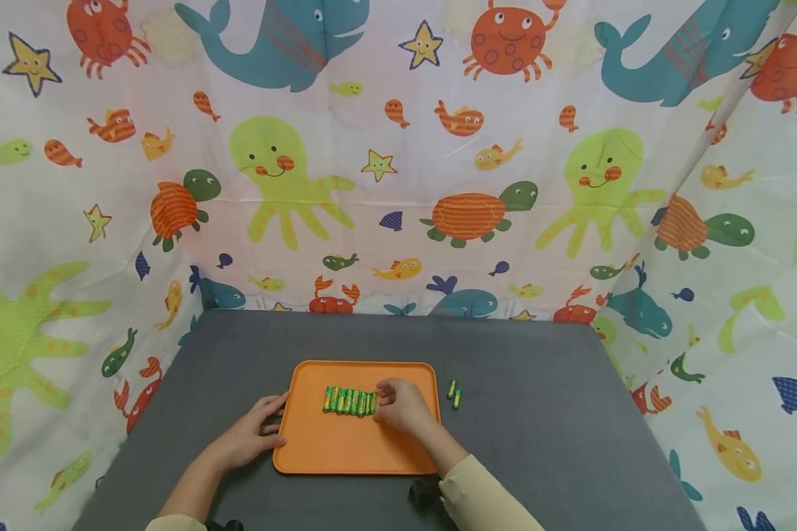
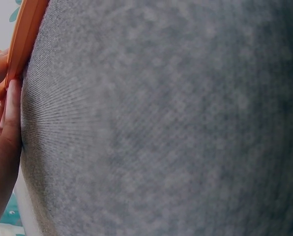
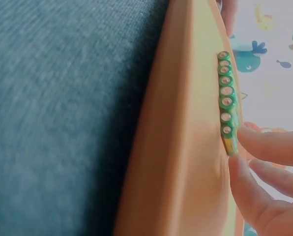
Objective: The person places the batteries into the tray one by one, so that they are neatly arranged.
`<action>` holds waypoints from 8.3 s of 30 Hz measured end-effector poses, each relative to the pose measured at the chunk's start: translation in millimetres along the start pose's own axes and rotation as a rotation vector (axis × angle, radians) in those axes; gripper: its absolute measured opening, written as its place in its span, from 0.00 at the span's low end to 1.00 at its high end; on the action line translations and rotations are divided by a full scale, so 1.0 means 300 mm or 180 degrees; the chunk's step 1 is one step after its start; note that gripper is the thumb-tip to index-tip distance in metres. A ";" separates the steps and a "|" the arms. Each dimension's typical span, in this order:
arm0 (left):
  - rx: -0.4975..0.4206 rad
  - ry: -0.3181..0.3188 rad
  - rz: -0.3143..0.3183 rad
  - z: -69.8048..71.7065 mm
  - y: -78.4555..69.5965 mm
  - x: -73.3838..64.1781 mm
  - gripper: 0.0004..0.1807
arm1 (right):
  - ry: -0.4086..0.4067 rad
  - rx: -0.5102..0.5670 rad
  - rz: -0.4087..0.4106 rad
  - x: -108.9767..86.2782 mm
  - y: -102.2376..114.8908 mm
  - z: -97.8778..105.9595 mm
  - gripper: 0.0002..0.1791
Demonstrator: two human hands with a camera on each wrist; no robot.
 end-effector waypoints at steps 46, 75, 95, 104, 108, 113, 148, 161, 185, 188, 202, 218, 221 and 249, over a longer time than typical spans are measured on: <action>-0.0065 0.0002 0.0026 0.005 0.004 0.001 0.51 | -0.1199 -0.0215 -0.0685 -0.142 -0.276 0.329 0.40; -0.0025 0.0009 0.0015 0.000 0.008 0.011 0.52 | -0.0877 0.0024 -0.0541 -0.140 -0.233 0.345 0.31; -0.0096 0.0058 -0.0023 0.001 -0.002 0.000 0.51 | -0.0341 0.0364 -0.0061 -0.075 -0.062 0.220 0.30; -0.0082 0.0051 -0.0042 0.004 0.005 0.003 0.51 | -0.0203 0.0261 0.0080 -0.030 -0.026 0.143 0.29; -0.0067 0.0028 -0.0019 -0.001 0.005 0.005 0.52 | -0.0180 0.0235 0.0136 -0.027 -0.021 0.103 0.28; -0.0054 -0.0026 0.0008 -0.001 0.008 0.005 0.51 | -0.0116 0.0141 0.0087 -0.013 -0.018 0.051 0.28; -0.0089 -0.0017 0.0018 0.001 -0.008 0.007 0.52 | -0.0099 -0.0061 -0.0052 0.005 -0.033 0.008 0.31; -0.0064 0.0017 -0.0024 0.003 0.002 0.000 0.51 | -0.0506 -0.0146 0.0243 -0.055 -0.056 0.089 0.28; 0.0000 0.0000 0.0037 0.003 0.019 0.006 0.52 | -0.1460 -0.0478 -0.0536 -0.081 -0.223 0.305 0.39; -0.0009 -0.0019 0.0059 0.003 0.015 0.003 0.52 | -0.1297 -0.0568 -0.0589 -0.075 -0.243 0.308 0.40; -0.0083 0.0003 0.0069 0.008 0.003 0.002 0.52 | -0.1159 -0.0590 -0.0596 -0.074 -0.273 0.315 0.29; -0.0062 0.0145 -0.0131 0.007 -0.005 -0.010 0.51 | -0.1034 0.0701 -0.0072 -0.088 -0.171 0.287 0.29; -0.0087 0.0153 -0.0108 0.007 -0.004 -0.009 0.51 | -0.0974 0.0705 -0.0066 -0.092 -0.146 0.278 0.28; -0.0120 0.0050 -0.0006 0.010 0.010 -0.002 0.51 | -0.0168 -0.0114 -0.0049 -0.026 -0.040 0.041 0.29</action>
Point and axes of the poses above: each hand's wrist, its own x-axis towards the middle knuckle, its own z-axis out of the back of the hand, y = z × x, the point moved 2 cm from there along x, towards the middle knuckle, and after that the axes turned 1 degree about y, right-handed, at the moved point
